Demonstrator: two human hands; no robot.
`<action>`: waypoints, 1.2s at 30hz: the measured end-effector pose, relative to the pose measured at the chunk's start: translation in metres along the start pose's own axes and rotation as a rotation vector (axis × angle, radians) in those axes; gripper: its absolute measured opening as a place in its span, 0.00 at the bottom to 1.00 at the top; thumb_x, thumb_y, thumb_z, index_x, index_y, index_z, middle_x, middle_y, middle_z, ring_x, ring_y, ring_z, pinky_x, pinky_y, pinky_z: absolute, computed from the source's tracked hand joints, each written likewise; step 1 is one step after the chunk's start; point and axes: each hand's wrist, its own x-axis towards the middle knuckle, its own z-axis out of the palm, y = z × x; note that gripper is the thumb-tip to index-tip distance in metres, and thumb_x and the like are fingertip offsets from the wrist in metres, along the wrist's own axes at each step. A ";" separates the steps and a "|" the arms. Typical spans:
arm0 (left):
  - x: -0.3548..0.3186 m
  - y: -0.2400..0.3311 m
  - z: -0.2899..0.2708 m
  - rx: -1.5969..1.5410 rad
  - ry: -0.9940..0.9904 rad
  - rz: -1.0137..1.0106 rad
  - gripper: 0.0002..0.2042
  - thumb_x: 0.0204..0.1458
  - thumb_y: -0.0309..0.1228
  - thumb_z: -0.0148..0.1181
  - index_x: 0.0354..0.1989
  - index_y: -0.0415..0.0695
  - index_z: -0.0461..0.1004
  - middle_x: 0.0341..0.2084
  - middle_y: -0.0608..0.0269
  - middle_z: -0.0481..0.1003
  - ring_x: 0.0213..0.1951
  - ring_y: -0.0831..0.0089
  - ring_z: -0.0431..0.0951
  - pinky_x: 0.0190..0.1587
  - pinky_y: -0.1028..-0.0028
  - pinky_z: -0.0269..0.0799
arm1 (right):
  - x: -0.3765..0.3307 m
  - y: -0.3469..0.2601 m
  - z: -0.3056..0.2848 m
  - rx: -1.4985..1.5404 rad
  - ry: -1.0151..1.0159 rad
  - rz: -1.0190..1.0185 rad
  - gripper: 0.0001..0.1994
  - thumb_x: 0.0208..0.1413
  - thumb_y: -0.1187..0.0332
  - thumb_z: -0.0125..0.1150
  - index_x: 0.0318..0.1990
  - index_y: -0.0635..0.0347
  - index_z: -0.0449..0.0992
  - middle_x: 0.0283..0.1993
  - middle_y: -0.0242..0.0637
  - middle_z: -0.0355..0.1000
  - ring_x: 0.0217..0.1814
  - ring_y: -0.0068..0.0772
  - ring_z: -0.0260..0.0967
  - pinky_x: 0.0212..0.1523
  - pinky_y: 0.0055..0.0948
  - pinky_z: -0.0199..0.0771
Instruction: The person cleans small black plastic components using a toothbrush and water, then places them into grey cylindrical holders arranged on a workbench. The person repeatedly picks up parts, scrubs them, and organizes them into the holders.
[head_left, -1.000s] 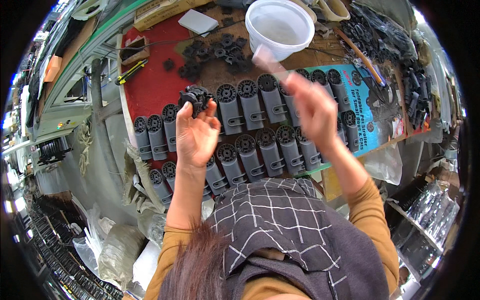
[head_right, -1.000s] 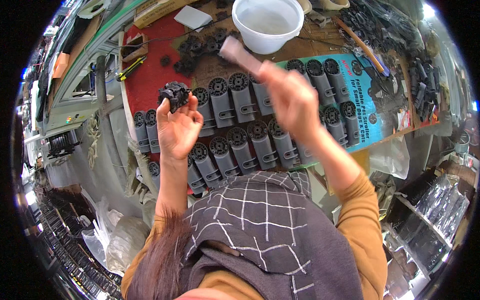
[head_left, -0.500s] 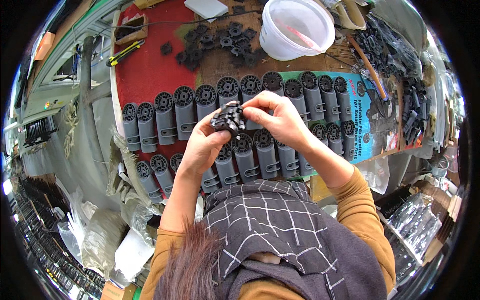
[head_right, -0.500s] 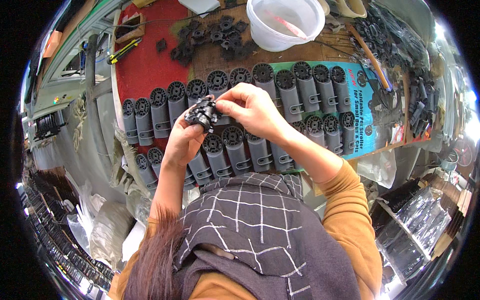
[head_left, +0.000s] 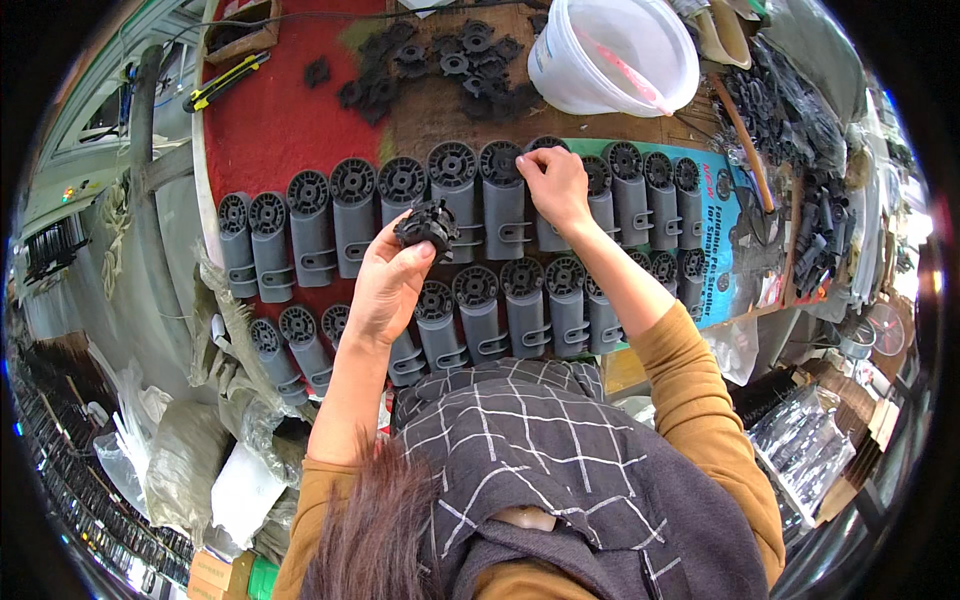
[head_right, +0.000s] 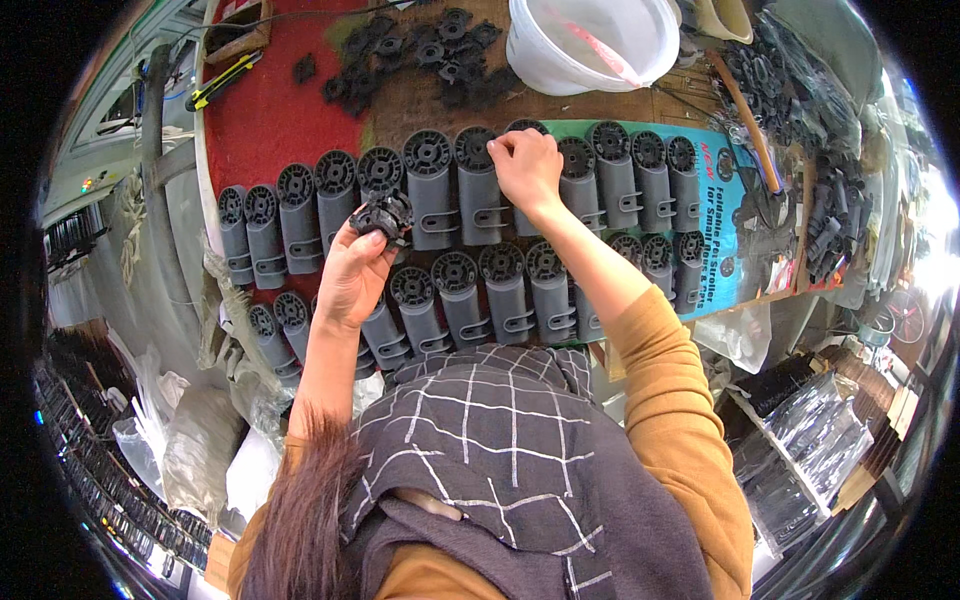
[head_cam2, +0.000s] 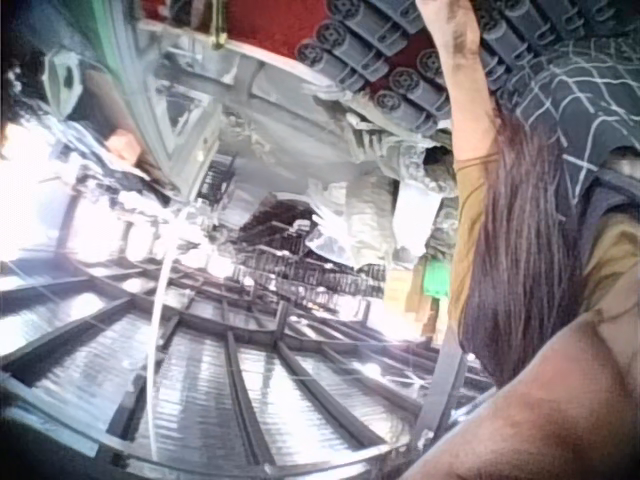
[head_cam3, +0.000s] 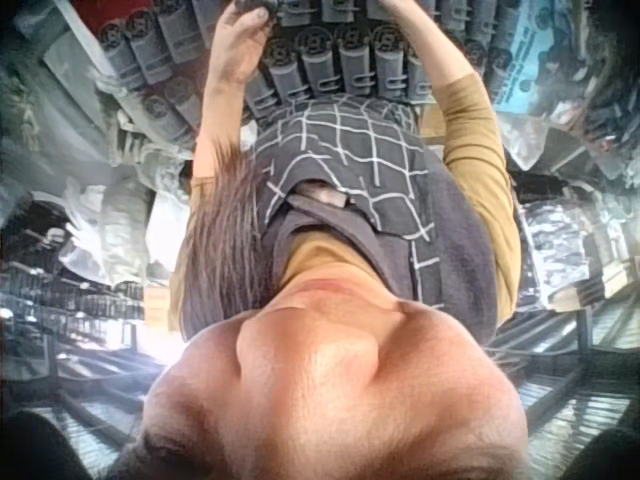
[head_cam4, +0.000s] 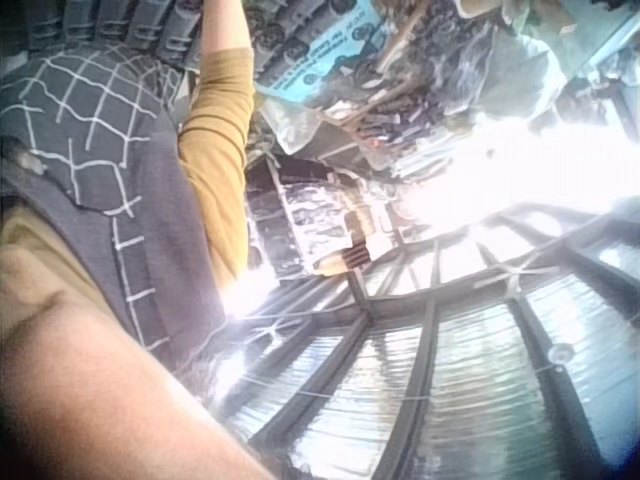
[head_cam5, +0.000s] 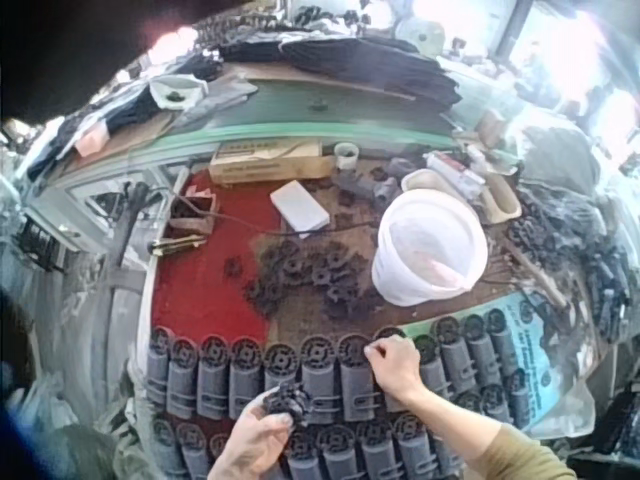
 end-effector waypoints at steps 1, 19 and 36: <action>0.001 0.000 -0.001 -0.001 0.014 -0.001 0.20 0.47 0.21 0.65 0.51 0.39 0.71 0.44 0.64 0.77 0.48 0.75 0.75 0.57 0.75 0.67 | 0.001 0.002 0.003 -0.054 0.011 -0.048 0.10 0.52 0.61 0.62 0.31 0.59 0.82 0.35 0.43 0.75 0.39 0.46 0.71 0.41 0.40 0.69; 0.009 0.005 -0.004 0.059 0.108 0.005 0.15 0.52 0.25 0.61 0.49 0.42 0.72 0.45 0.62 0.76 0.49 0.71 0.75 0.56 0.71 0.68 | -0.011 -0.049 -0.015 0.047 -0.085 -0.310 0.10 0.47 0.62 0.69 0.36 0.54 0.81 0.39 0.33 0.68 0.46 0.36 0.65 0.46 0.37 0.62; 0.004 0.016 -0.032 -0.063 0.225 0.139 0.10 0.52 0.20 0.60 0.43 0.42 0.74 0.38 0.63 0.78 0.42 0.74 0.79 0.46 0.77 0.77 | 0.003 -0.052 0.035 0.198 -0.204 0.134 0.14 0.49 0.56 0.64 0.30 0.58 0.82 0.35 0.38 0.76 0.43 0.41 0.71 0.44 0.45 0.59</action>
